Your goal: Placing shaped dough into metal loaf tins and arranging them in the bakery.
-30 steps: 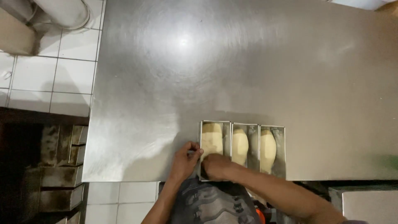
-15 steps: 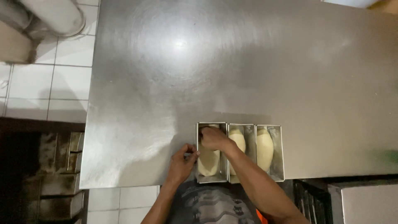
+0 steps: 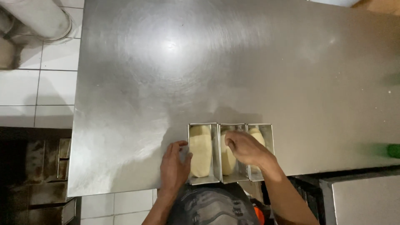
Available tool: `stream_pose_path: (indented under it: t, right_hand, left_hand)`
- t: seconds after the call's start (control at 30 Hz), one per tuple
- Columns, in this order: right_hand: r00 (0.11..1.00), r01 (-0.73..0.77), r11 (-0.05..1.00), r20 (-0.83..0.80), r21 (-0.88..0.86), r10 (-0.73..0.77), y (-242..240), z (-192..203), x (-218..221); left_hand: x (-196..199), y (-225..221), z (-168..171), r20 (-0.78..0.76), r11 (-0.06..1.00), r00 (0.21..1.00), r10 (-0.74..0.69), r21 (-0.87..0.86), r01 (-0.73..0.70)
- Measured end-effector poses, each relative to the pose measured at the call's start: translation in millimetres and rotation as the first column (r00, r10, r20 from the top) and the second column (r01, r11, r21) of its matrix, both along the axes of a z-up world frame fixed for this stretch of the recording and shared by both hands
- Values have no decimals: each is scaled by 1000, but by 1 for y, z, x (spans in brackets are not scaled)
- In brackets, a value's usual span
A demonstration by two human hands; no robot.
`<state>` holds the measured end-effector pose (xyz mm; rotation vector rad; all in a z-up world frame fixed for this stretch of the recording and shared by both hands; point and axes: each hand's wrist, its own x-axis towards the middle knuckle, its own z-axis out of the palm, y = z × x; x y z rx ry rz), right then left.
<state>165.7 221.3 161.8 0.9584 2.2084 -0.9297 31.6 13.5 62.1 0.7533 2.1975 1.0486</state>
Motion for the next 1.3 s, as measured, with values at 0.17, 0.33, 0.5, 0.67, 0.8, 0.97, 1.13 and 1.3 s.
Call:
stream_pose_path:
  t: [0.17, 0.33, 0.5, 0.67, 0.8, 0.97, 1.13, 1.3]
  right_hand:
    - [984, -103, 985, 129, -140, 121, -9, -79, 27]
    - [998, 13, 998, -52, -57, -16, 14, -71, 19]
    - [988, -121, 985, 77, -122, 131, 19, -42, 3]
    - [936, -223, 940, 211, -259, 280, -16, -86, 43]
    - [922, -371, 928, 107, -31, 372, -13, -81, 65]
    - [950, -292, 953, 90, -79, 299, -13, -71, 40]
    - [992, -122, 992, -26, -13, 121, 16, -95, 20]
    - [987, -121, 990, -113, -75, 112, 42, -81, 19]
  left_hand:
    - [41, 19, 4, -427, 960, 886, -182, 117, 253]
    - [69, 37, -13, -479, 904, 803, -354, 45, 426]
    - [79, 36, -15, -603, 885, 679, -420, -107, 452]
    - [79, 36, -6, -625, 904, 686, -373, -77, 421]
    - [84, 44, -8, -625, 837, 589, -513, -212, 504]
    - [86, 41, -27, -666, 800, 491, -561, -286, 527]
    - [80, 46, -12, -698, 812, 464, -545, -303, 499]
    - [74, 47, -6, -563, 782, 557, -610, -312, 540]
